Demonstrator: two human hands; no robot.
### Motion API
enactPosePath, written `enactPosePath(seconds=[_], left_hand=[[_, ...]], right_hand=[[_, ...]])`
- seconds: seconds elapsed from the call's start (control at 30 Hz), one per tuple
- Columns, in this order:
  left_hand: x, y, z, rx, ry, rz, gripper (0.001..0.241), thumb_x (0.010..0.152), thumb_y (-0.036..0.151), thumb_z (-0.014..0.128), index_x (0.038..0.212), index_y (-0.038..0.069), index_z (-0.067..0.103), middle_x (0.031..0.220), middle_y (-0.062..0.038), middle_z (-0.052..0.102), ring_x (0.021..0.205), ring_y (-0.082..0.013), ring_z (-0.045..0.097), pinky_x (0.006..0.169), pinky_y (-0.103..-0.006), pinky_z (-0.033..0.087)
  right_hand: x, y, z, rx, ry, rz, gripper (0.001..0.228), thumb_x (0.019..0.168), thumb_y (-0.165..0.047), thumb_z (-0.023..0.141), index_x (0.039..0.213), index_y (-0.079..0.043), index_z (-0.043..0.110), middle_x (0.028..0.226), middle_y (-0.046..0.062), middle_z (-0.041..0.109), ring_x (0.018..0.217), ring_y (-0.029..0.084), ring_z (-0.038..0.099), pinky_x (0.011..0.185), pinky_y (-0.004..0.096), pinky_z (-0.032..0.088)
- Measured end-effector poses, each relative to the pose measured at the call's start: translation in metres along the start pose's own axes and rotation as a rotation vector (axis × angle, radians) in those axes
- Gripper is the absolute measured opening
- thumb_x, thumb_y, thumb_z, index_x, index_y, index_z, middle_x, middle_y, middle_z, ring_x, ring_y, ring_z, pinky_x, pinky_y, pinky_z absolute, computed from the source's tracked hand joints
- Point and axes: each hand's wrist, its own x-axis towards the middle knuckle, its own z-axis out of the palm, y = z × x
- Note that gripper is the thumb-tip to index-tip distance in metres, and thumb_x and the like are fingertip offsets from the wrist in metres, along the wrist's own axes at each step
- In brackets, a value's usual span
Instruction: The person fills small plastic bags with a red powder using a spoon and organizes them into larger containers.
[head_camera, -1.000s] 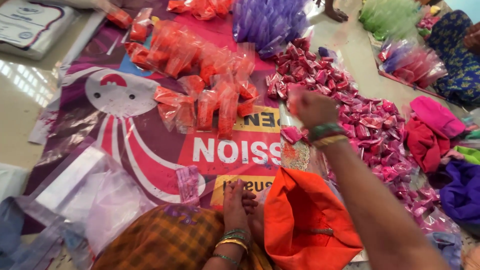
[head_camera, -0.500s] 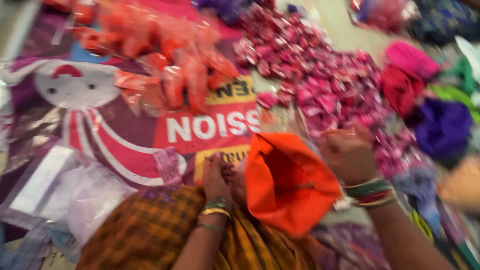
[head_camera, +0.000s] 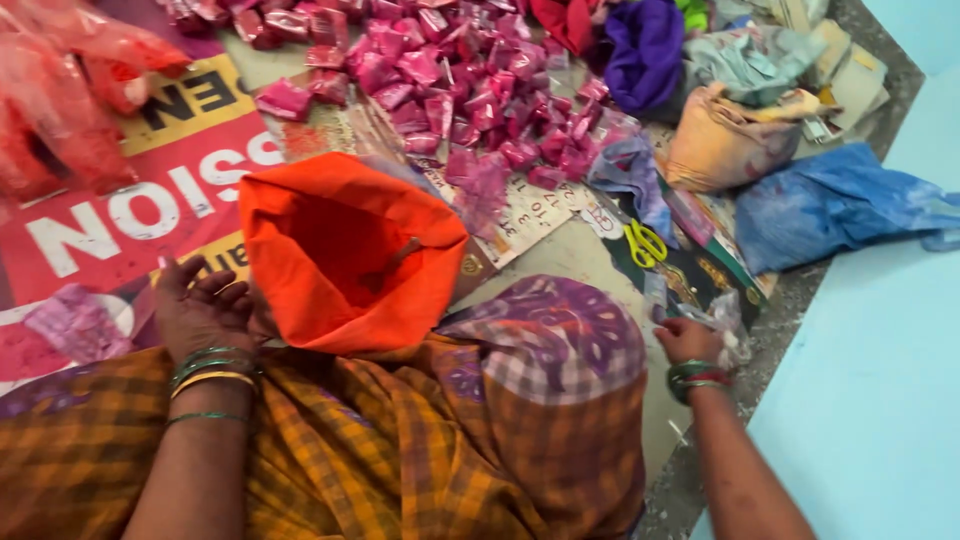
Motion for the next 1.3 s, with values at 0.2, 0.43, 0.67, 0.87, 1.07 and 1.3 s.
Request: enactPosePath(seconds=[0.2, 0.43, 0.67, 0.87, 1.07, 1.3], left_hand=[[0.003, -0.003, -0.005, 0.028, -0.025, 0.038, 0.051, 0.097, 0.057, 0.07, 0.118, 0.011, 0.061, 0.089, -0.006, 0.065, 0.077, -0.0202, 0.064, 0.072, -0.0337, 0.055], [-0.004, 0.0, 0.002, -0.003, -0.054, 0.021, 0.051, 0.098, 0.056, 0.071, 0.118, 0.01, 0.062, 0.087, -0.006, 0.065, 0.072, -0.018, 0.059, 0.064, -0.0308, 0.048], [-0.025, 0.003, 0.023, 0.005, -0.34, 0.043, 0.011, 0.1, 0.02, 0.071, 0.106, 0.014, 0.066, 0.086, -0.002, 0.065, 0.072, -0.0134, 0.06, 0.058, -0.0248, 0.045], [-0.035, -0.001, 0.031, 0.128, -0.722, -0.126, 0.02, 0.097, 0.015, 0.07, 0.114, 0.006, 0.067, 0.1, -0.011, 0.074, 0.089, -0.0207, 0.071, 0.071, -0.0306, 0.056], [-0.062, 0.019, 0.049, 0.182, -0.915, -0.114, 0.045, 0.09, 0.021, 0.07, 0.132, 0.006, 0.061, 0.121, -0.006, 0.073, 0.107, -0.0171, 0.073, 0.08, -0.0295, 0.059], [-0.032, -0.003, 0.031, 0.149, -0.74, -0.091, 0.023, 0.099, 0.02, 0.071, 0.112, 0.001, 0.072, 0.092, -0.005, 0.074, 0.073, -0.0121, 0.068, 0.06, -0.0251, 0.054]], right_hand=[[-0.029, -0.005, 0.075, -0.226, 0.418, 0.008, 0.04, 0.071, -0.037, 0.083, 0.099, -0.009, 0.079, 0.098, 0.02, 0.07, 0.09, 0.043, 0.068, 0.076, 0.051, 0.056], [-0.004, -0.019, 0.06, -0.2, 0.19, 0.184, 0.024, 0.085, -0.023, 0.073, 0.101, -0.006, 0.075, 0.104, 0.021, 0.073, 0.092, 0.044, 0.07, 0.077, 0.055, 0.058], [-0.003, -0.162, -0.086, 1.145, -0.069, 0.132, 0.004, 0.094, -0.005, 0.062, 0.098, -0.003, 0.06, 0.087, 0.016, 0.072, 0.071, 0.026, 0.074, 0.06, 0.035, 0.058], [-0.062, -0.365, -0.191, 1.329, -0.47, -0.323, 0.01, 0.093, -0.003, 0.067, 0.104, -0.002, 0.066, 0.082, 0.009, 0.071, 0.066, 0.016, 0.068, 0.058, 0.027, 0.054], [-0.105, -0.509, -0.15, 1.202, -0.987, -0.462, 0.017, 0.091, -0.009, 0.071, 0.106, 0.0, 0.07, 0.081, 0.002, 0.07, 0.065, 0.011, 0.066, 0.059, 0.026, 0.054], [-0.105, -0.513, -0.093, 0.917, -1.01, -0.416, 0.021, 0.093, -0.017, 0.072, 0.108, -0.003, 0.074, 0.075, 0.001, 0.066, 0.059, 0.009, 0.059, 0.053, 0.023, 0.045]])
